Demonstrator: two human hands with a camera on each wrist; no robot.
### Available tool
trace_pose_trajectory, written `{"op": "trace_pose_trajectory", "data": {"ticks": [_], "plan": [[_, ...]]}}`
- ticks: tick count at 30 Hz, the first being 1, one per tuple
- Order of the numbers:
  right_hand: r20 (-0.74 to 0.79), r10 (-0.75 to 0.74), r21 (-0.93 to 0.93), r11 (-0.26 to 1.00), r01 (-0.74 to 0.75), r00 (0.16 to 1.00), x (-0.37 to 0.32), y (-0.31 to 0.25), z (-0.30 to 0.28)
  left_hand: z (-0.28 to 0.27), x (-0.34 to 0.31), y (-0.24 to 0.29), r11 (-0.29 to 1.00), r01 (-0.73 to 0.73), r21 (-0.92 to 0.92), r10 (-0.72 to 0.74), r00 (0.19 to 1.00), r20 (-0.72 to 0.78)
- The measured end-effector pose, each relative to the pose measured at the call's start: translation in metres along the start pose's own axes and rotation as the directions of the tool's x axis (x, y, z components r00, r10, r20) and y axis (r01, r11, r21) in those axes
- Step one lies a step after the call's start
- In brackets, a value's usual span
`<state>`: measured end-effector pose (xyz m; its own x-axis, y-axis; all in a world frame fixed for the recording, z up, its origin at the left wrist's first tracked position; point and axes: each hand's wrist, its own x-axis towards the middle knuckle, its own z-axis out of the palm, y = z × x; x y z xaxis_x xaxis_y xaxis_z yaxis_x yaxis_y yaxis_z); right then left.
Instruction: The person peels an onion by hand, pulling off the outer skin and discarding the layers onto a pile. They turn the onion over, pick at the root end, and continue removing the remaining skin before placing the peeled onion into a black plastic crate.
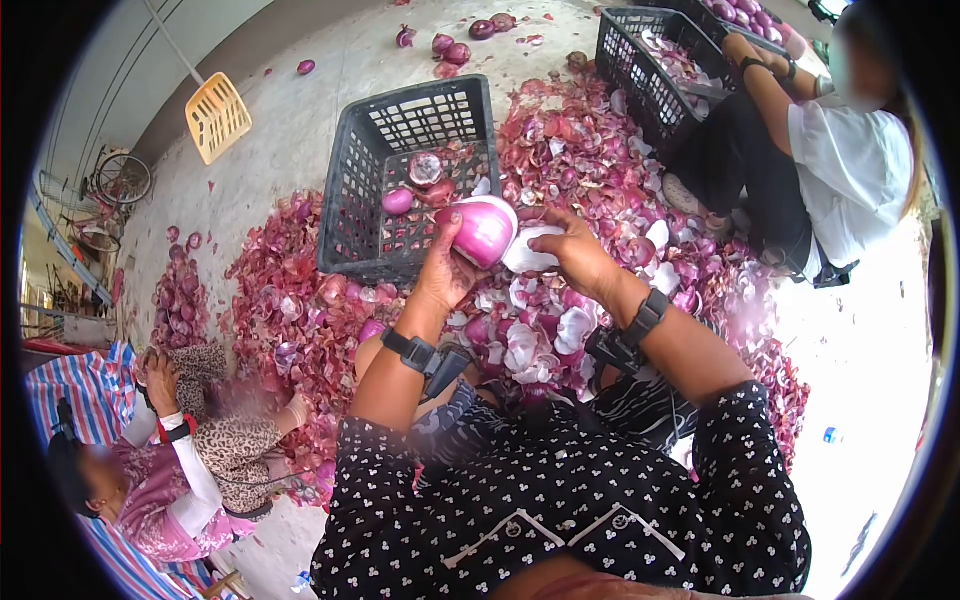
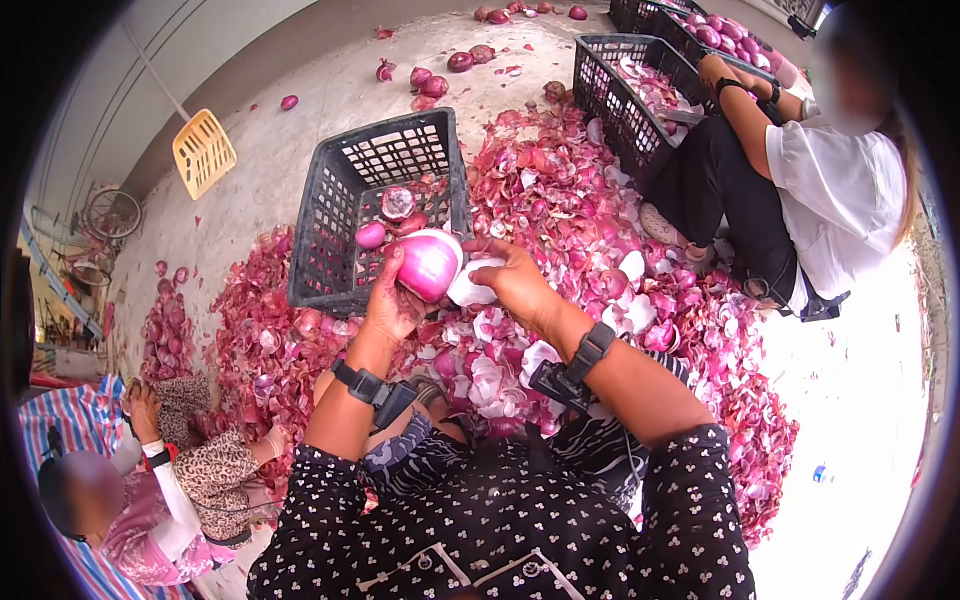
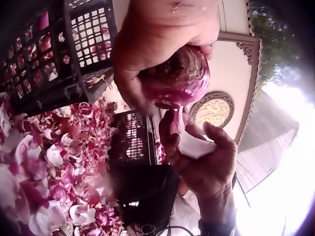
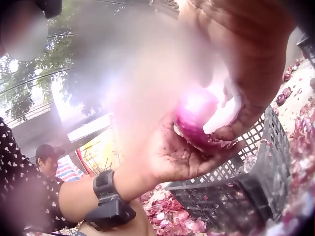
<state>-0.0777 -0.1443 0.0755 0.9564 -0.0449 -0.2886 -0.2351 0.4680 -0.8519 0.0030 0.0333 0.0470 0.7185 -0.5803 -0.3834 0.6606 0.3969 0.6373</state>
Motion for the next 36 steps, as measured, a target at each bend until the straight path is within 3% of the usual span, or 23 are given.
{"op": "trace_pose_trajectory", "data": {"ticks": [2, 5, 8, 9, 11, 12, 13, 15, 18, 19, 21, 23, 25, 26, 29, 31, 33, 36], "plan": [[-0.005, 0.014, -0.020, 1.000, -0.015, 1.000, 0.001, -0.005, -0.002, -0.004, 0.003, -0.002, 0.999, -0.024, 0.038, 0.024, 1.000, -0.005], [0.059, 0.094, 0.084, 0.991, -0.099, 0.994, 0.002, -0.012, -0.005, 0.001, -0.002, 0.005, 0.997, -0.053, -0.055, 0.055, 0.997, 0.046], [0.164, 0.152, -0.025, 0.988, -0.150, 0.975, 0.006, -0.020, -0.013, 0.006, -0.007, 0.010, 0.992, -0.045, -0.121, 0.063, 0.987, 0.146], [0.165, 0.155, -0.025, 0.988, -0.153, 0.974, 0.008, -0.022, -0.017, 0.006, -0.006, 0.010, 0.993, -0.112, -0.040, 0.117, 0.983, 0.139], [0.233, 0.196, -0.192, 0.970, -0.152, 0.953, 0.012, -0.022, -0.024, 0.005, -0.008, 0.009, 0.983, -0.181, 0.040, 0.174, 0.976, 0.133], [0.193, 0.117, -0.302, 0.952, -0.054, 0.974, 0.013, -0.020, -0.023, 0.008, -0.010, 0.010, 0.965, -0.233, 0.116, 0.218, 0.967, 0.131], [0.197, 0.120, -0.304, 0.951, -0.055, 0.973, 0.015, -0.020, -0.023, 0.011, -0.013, 0.011, 0.940, -0.281, 0.193, 0.259, 0.957, 0.131], [0.012, 0.145, -0.351, 0.927, -0.131, 0.989, 0.016, -0.020, -0.026, 0.014, -0.020, 0.016, 0.931, -0.273, 0.244, 0.236, 0.957, 0.169], [-0.032, 0.186, -0.370, 0.911, -0.185, 0.982, 0.012, -0.031, -0.032, 0.014, -0.021, 0.020, 0.754, -0.389, 0.529, 0.240, 0.913, 0.328], [-0.054, 0.207, -0.376, 0.902, -0.212, 0.977, 0.012, -0.033, -0.033, 0.014, -0.020, 0.019, 0.755, -0.387, 0.528, 0.240, 0.914, 0.327], [-0.010, 0.240, -0.424, 0.878, -0.221, 0.971, 0.013, -0.029, -0.030, 0.013, -0.018, 0.013, 0.599, -0.467, 0.650, 0.228, 0.878, 0.421], [0.053, 0.320, -0.327, 0.901, -0.287, 0.946, 0.009, -0.024, -0.019, 0.011, -0.014, 0.006, 0.608, -0.467, 0.642, 0.203, 0.873, 0.443], [0.074, 0.335, -0.322, 0.899, -0.296, 0.939, 0.005, -0.022, -0.010, 0.015, -0.014, 0.005, 0.365, -0.534, 0.763, 0.151, 0.843, 0.517], [0.104, 0.351, -0.288, 0.906, -0.309, 0.931, 0.004, -0.020, -0.008, 0.016, -0.014, 0.004, 0.303, -0.540, 0.785, 0.130, 0.839, 0.528], [0.160, 0.388, -0.195, 0.914, -0.356, 0.908, 0.010, -0.010, -0.016, 0.016, -0.012, 0.002, 0.202, -0.584, 0.786, 0.079, 0.810, 0.581], [0.212, 0.440, -0.142, 0.897, -0.418, 0.872, 0.014, -0.006, -0.022, 0.021, -0.014, 0.003, 0.230, -0.577, 0.783, 0.075, 0.813, 0.577], [0.188, 0.437, -0.136, 0.899, -0.417, 0.880, 0.016, -0.003, -0.023, 0.020, -0.015, 0.004, 0.167, -0.631, 0.757, 0.087, 0.774, 0.627], [0.172, 0.429, -0.143, 0.902, -0.408, 0.887, 0.019, 0.003, -0.023, 0.022, -0.017, 0.006, 0.097, -0.618, 0.780, 0.039, 0.786, 0.617]]}}
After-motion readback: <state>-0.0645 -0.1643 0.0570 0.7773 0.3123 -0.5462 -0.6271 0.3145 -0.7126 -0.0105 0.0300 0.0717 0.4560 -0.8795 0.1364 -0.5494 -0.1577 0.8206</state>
